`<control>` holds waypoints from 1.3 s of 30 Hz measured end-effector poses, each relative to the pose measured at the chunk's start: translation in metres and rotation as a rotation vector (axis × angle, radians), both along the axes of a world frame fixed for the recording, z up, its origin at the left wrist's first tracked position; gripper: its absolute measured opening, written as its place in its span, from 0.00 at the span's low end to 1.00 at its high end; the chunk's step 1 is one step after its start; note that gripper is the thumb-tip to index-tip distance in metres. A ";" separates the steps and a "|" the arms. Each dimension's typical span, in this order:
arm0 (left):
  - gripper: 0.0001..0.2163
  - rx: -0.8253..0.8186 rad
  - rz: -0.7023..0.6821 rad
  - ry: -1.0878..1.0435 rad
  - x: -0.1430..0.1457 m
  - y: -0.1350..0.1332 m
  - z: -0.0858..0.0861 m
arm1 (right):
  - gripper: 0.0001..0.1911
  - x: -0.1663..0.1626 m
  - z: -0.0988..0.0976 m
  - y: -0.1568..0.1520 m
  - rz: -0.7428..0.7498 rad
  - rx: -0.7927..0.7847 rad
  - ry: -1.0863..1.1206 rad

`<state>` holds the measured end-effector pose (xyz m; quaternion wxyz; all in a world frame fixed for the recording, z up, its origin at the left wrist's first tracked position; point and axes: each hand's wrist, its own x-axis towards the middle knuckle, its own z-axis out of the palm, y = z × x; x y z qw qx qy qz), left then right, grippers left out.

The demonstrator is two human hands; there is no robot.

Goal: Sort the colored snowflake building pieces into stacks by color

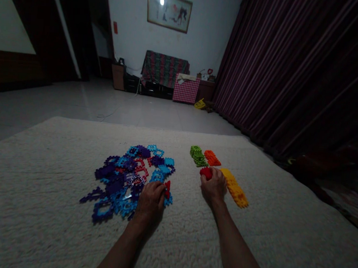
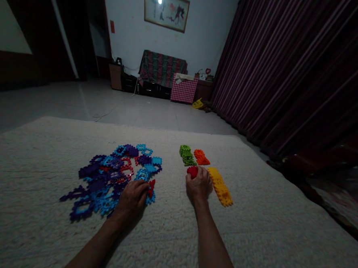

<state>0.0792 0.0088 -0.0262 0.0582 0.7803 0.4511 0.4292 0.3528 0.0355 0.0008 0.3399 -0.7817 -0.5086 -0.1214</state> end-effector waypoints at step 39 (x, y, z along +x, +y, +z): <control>0.10 -0.098 0.177 0.108 -0.012 0.014 0.040 | 0.11 -0.063 -0.023 0.012 0.731 0.088 0.103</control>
